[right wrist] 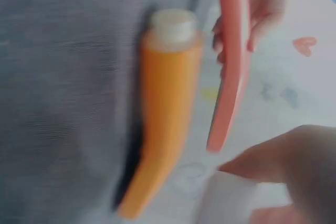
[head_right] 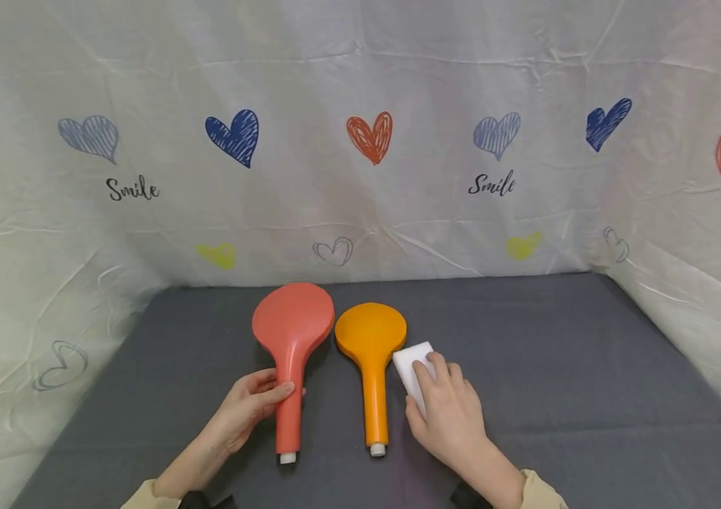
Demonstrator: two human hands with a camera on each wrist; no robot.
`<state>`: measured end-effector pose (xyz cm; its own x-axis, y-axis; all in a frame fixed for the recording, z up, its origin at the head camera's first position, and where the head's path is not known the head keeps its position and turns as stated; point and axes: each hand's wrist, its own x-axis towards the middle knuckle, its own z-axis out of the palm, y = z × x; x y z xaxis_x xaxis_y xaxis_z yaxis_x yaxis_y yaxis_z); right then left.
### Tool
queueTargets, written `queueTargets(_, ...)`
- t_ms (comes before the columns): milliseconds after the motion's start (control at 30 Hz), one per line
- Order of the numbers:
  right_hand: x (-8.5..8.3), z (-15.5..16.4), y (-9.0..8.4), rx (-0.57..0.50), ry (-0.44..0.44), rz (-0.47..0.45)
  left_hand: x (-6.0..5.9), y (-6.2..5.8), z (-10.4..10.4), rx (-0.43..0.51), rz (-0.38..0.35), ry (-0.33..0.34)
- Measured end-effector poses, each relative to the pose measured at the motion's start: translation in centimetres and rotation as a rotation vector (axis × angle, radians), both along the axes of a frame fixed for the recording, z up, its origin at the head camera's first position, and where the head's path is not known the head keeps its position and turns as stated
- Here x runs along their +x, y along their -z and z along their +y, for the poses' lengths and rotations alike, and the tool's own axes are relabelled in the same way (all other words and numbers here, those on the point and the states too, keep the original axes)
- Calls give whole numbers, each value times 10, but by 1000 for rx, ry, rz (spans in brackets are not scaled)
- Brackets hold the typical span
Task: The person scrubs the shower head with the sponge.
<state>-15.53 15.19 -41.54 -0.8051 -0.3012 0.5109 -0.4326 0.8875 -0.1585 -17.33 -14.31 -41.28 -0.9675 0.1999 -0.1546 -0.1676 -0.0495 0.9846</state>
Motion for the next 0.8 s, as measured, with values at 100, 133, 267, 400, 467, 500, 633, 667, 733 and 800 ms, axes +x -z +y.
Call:
queueTargets(100, -1, -10, -13, -76, -158, 109, 4, -6, 6, 4, 51, 51)
queueTargets(133, -1, -15, -17, -97, -223, 156, 5, -9, 9, 8, 64, 65)
queueTargets(267, -3, -36, -29, -83, -431, 311, 10, -13, 24, -7, 127, 112)
queueTargets(400, -8, -52, -37, 21, -502, 374, 14, -13, 38, -56, 222, 163)
queueTargets(467, -13, -55, -41, 61, -507, 373, 15, -12, 43, -64, 271, 192)
queueTargets(500, -16, -55, -44, 72, -503, 371, 16, -11, 44, -72, 292, 202)
queueTargets(633, -34, -49, -58, 44, -433, 373, 20, -9, 49, -99, 320, 224)
queueTargets(667, -39, -46, -62, 14, -398, 382, 21, -9, 50, -104, 320, 227)
queueTargets(733, -48, -42, -70, -59, -314, 395, 22, -9, 51, -105, 313, 234)
queueTargets(800, -54, -39, -74, -135, -236, 406, 24, -9, 52, -102, 315, 240)
